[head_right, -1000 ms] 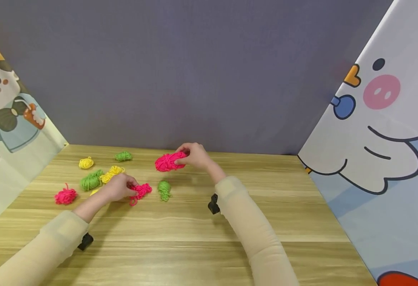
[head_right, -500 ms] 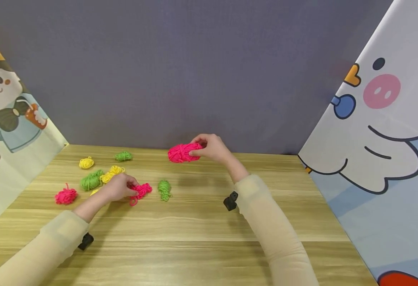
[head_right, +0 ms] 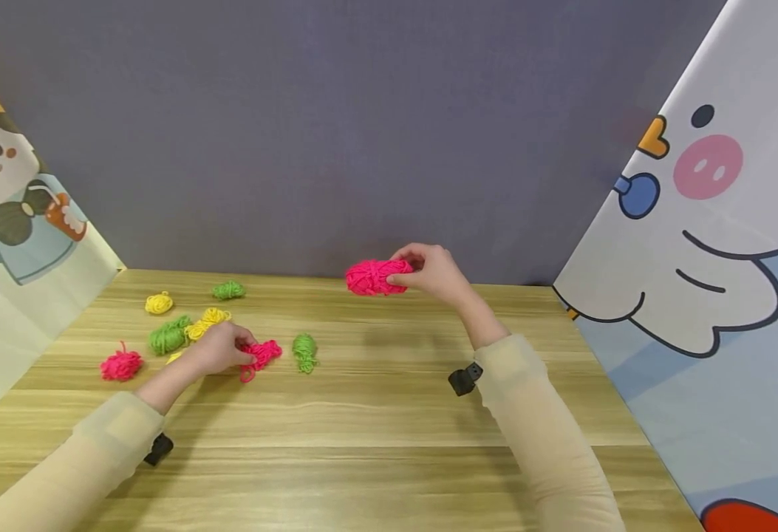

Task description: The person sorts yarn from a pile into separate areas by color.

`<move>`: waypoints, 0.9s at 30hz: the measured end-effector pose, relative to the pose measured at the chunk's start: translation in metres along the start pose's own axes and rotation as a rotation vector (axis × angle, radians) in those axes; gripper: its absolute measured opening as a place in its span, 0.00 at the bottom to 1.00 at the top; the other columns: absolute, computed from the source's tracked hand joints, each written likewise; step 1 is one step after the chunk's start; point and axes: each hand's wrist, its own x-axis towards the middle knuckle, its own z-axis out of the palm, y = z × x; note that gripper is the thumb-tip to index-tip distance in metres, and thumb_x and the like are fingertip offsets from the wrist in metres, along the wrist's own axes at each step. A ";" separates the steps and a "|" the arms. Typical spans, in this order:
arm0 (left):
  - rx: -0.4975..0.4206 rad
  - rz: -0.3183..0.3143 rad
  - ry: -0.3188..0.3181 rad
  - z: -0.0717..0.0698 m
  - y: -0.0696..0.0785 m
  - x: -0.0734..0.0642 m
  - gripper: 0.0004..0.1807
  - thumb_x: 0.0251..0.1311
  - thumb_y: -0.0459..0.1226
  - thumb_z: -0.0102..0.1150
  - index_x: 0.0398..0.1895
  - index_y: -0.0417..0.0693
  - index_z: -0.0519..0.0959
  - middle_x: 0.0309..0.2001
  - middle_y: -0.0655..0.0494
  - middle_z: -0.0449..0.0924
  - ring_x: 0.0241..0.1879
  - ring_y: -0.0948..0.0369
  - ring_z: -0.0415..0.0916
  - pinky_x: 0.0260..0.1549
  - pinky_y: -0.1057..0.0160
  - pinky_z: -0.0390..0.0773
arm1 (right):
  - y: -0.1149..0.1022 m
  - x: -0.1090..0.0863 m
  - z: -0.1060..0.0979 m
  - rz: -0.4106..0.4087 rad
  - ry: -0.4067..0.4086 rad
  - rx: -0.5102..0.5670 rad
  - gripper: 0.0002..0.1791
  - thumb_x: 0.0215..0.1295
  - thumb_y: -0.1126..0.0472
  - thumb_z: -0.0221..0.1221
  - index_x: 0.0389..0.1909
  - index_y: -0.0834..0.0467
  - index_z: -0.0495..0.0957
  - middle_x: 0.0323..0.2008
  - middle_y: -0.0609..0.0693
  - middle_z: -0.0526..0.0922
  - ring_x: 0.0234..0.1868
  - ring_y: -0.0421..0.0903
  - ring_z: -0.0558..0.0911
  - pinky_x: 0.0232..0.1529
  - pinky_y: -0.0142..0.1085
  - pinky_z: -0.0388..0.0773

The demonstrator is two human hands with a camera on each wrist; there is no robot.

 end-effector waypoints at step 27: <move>-0.003 0.003 -0.008 0.001 0.000 0.001 0.06 0.49 0.31 0.68 0.31 0.40 0.83 0.28 0.54 0.82 0.29 0.61 0.74 0.29 0.62 0.76 | 0.070 -0.057 -0.041 0.165 0.254 -0.009 0.27 0.55 0.47 0.66 0.51 0.58 0.75 0.53 0.58 0.78 0.59 0.58 0.74 0.52 0.46 0.77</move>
